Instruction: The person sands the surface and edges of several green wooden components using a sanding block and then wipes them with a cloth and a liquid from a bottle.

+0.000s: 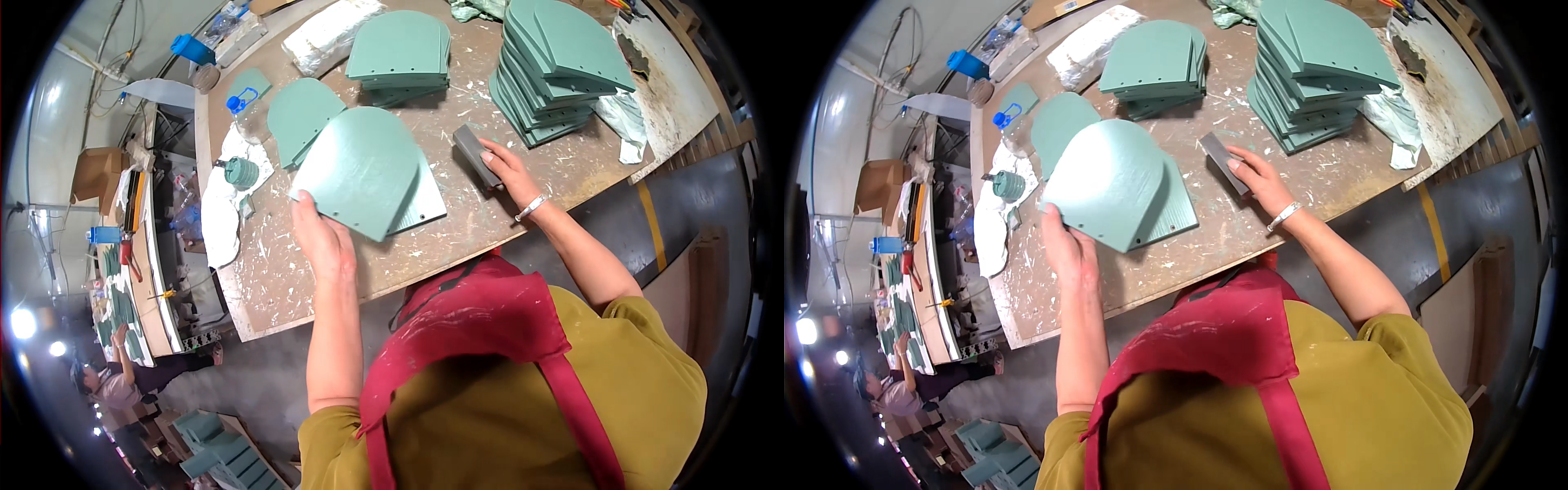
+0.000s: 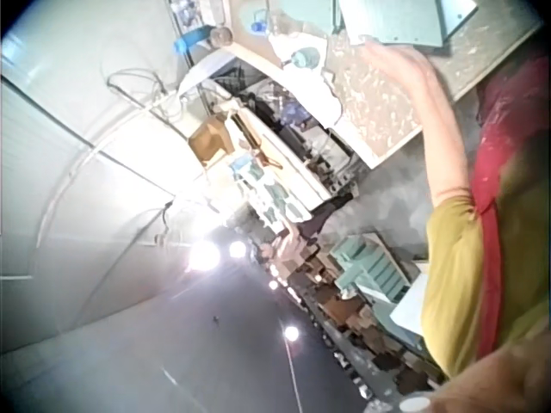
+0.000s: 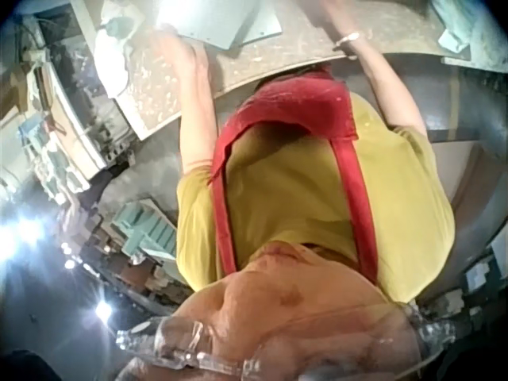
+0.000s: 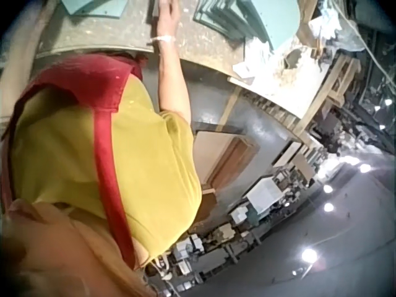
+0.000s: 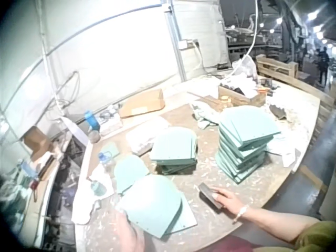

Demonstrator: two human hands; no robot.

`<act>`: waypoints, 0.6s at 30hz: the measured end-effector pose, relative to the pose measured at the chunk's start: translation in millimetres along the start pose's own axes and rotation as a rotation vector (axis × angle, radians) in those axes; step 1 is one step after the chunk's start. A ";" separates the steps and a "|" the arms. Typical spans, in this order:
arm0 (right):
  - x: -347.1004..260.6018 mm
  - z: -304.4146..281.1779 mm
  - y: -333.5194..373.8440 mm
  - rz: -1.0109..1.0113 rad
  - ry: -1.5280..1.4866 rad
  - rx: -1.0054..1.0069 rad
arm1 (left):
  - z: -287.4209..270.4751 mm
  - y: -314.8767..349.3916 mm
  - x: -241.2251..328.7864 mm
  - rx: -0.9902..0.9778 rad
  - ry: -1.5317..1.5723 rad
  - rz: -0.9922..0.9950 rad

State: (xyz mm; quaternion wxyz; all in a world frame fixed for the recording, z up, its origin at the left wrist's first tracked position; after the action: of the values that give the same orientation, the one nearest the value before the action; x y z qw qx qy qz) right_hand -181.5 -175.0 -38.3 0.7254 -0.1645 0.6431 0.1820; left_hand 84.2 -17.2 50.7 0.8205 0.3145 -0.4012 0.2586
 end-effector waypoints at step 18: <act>-46.4 1.4 -5.9 -0.446 0.927 -0.195 | -57.2 37.7 -48.5 0.142 -0.856 -0.087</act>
State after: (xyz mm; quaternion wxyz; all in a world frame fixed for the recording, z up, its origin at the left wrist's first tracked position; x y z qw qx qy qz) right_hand -182.4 -181.9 7.9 0.3671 -0.4274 0.8261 -0.0097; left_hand 60.6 41.1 -5.0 0.5667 0.4656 -0.6728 0.0972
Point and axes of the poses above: each hand's wrist, its own y-axis away from the middle knuckle, its own z-axis out of the palm, x = y × z, the point moved 4 cm from there along -y, towards the middle knuckle, and after that the axes turned 13 degrees about -z, right-handed, at the moved point
